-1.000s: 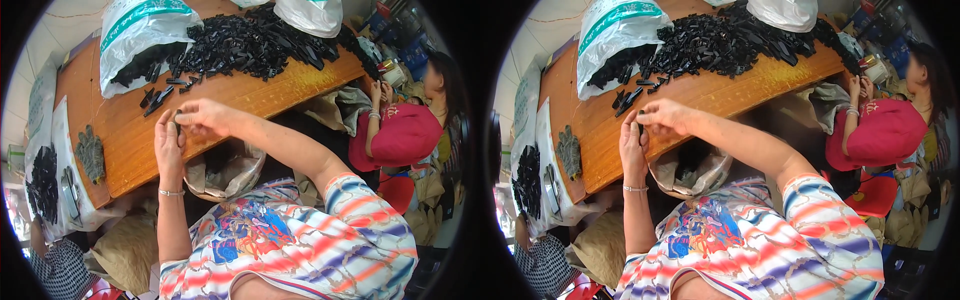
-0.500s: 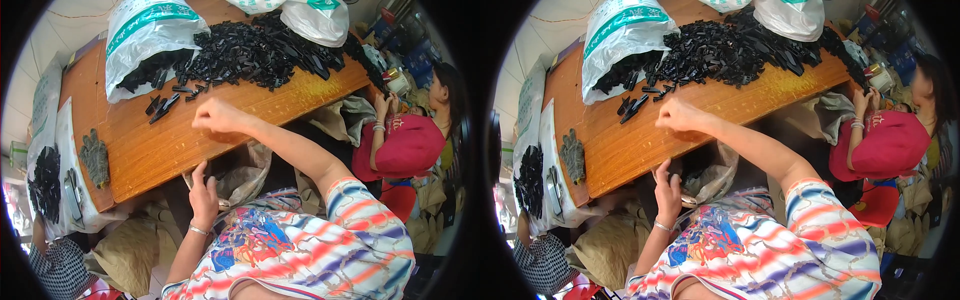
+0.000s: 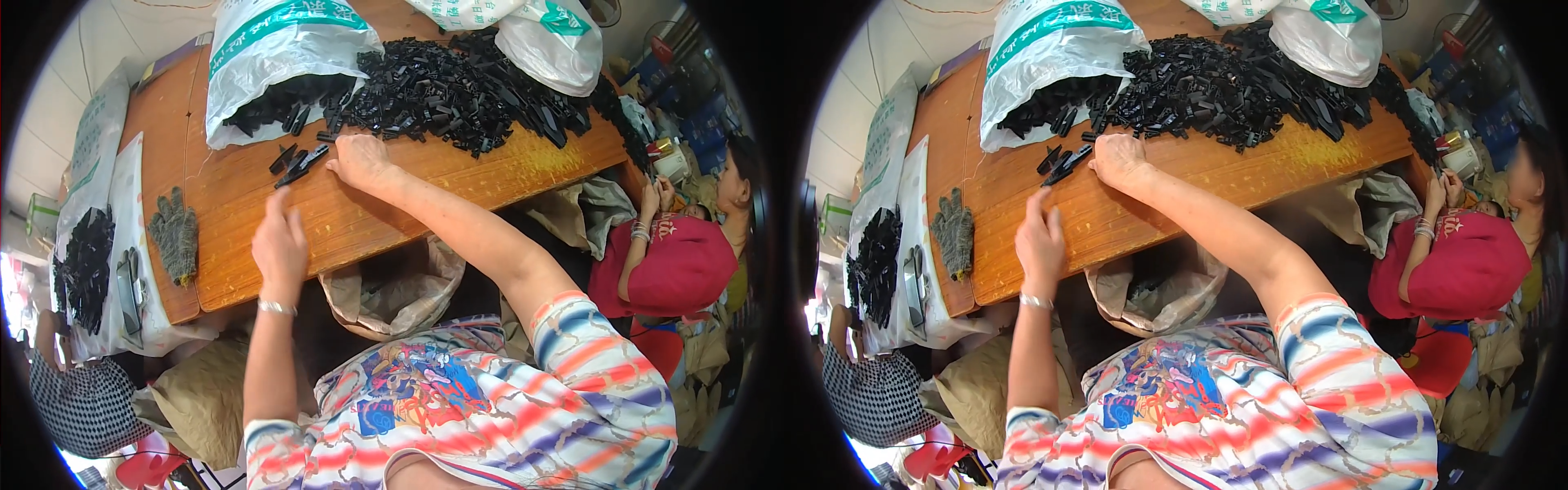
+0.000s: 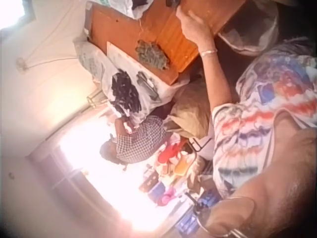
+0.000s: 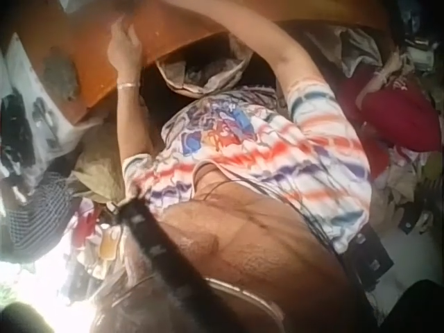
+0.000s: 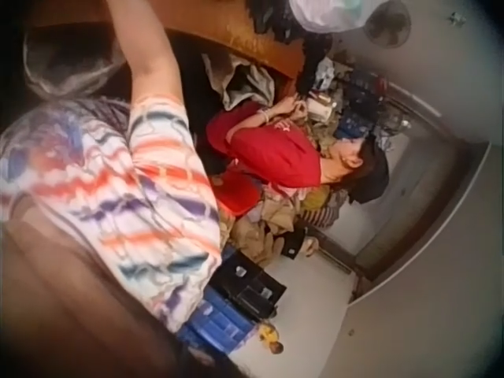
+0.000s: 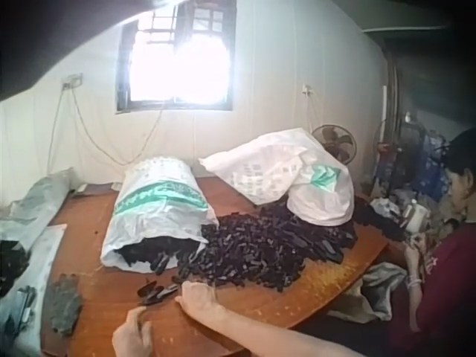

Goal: Sorting and inspecting small black plastic components on a wooden workbench in a factory setting.

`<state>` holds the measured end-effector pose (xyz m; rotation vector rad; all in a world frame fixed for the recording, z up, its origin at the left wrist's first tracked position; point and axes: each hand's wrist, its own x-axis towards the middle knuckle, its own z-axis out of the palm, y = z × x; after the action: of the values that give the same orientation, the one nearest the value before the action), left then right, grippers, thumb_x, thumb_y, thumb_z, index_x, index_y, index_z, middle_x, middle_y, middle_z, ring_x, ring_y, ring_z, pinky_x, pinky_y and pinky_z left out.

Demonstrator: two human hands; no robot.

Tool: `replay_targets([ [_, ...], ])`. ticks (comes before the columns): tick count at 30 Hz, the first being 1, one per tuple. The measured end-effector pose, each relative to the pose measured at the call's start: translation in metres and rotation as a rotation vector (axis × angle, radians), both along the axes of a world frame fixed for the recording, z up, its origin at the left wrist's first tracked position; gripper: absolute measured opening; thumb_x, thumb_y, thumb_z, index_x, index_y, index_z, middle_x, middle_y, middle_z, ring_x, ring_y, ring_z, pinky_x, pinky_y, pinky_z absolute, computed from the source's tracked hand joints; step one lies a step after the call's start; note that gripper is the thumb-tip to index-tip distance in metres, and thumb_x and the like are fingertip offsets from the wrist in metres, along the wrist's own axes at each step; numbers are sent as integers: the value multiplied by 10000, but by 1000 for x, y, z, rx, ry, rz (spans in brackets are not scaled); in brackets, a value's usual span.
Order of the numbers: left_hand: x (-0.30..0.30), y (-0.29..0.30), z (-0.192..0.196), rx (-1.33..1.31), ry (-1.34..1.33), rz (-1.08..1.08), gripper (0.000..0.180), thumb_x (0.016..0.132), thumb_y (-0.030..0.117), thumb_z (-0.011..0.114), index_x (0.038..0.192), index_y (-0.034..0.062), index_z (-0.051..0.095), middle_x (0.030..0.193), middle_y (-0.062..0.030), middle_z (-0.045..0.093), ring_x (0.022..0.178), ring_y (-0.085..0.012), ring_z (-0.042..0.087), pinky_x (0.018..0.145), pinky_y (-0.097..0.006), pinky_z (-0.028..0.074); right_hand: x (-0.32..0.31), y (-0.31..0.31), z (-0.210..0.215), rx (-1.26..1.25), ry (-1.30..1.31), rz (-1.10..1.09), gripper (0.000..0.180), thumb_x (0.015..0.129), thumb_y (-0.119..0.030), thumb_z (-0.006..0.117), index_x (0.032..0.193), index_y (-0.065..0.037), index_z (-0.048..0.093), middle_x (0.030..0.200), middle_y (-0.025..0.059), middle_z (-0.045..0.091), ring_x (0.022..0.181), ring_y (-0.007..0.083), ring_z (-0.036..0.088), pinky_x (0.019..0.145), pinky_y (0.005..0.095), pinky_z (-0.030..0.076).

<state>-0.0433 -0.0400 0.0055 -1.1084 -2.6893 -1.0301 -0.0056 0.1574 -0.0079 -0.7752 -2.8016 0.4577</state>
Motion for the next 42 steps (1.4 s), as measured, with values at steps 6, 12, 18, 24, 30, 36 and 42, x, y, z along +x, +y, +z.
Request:
replay_targets([
  [6, -62, 27, -21, -149, -33, -2, 245, 895, 252, 539, 1084, 111, 607, 900, -147, 675, 850, -357, 632, 730, -437, 485, 1, 5, -8, -53, 156, 3, 256, 778, -199, 648, 906, 10, 575, 848, 226, 653, 813, 399, 636, 718, 479, 502],
  [12, -47, 22, -10, -117, -111, -54, 236, 877, 297, 581, 1010, 110, 636, 853, -112, 683, 812, -319, 638, 706, -393, 492, 24, 5, -2, -70, 109, 154, 144, 785, -156, 592, 858, -34, 571, 814, 217, 645, 798, 395, 625, 694, 479, 487],
  [18, -35, 25, -7, -156, -18, -54, 188, 831, 264, 649, 903, 90, 642, 837, -93, 658, 814, -294, 627, 695, -391, 481, 46, 0, -2, -49, 151, 230, 115, 784, -72, 539, 881, -14, 559, 791, 217, 644, 789, 396, 626, 682, 489, 486],
  [24, -30, 19, -13, 16, 102, -93, 145, 819, 177, 651, 887, 51, 633, 839, -111, 653, 800, -320, 618, 685, -389, 479, 54, -12, 6, -143, 367, 205, 216, 807, -66, 606, 1003, -10, 537, 864, 195, 646, 805, 383, 625, 687, 451, 499],
  [30, -14, 10, 12, 125, -295, -212, 140, 855, 109, 646, 944, 2, 635, 843, -72, 663, 702, -143, 638, 639, -262, 482, 48, -34, 14, -65, 557, 274, 264, 806, 5, 585, 1068, 1, 557, 929, 198, 638, 824, 390, 621, 690, 430, 508],
  [36, -7, 10, 1, 680, -835, -297, 162, 893, 105, 623, 1018, 1, 622, 882, -4, 634, 732, -50, 564, 638, -185, 438, 54, -64, 15, -261, 675, 207, 197, 816, 12, 595, 1011, 11, 563, 893, 208, 638, 805, 352, 642, 670, 384, 518],
  [42, 5, 14, -10, 860, -1096, -264, 138, 947, 146, 554, 1053, 58, 564, 943, -26, 618, 737, -78, 558, 685, -214, 472, 58, -63, 6, -722, 630, 100, 147, 838, -15, 635, 980, 16, 609, 833, 77, 647, 732, 98, 599, 624, 263, 488],
])
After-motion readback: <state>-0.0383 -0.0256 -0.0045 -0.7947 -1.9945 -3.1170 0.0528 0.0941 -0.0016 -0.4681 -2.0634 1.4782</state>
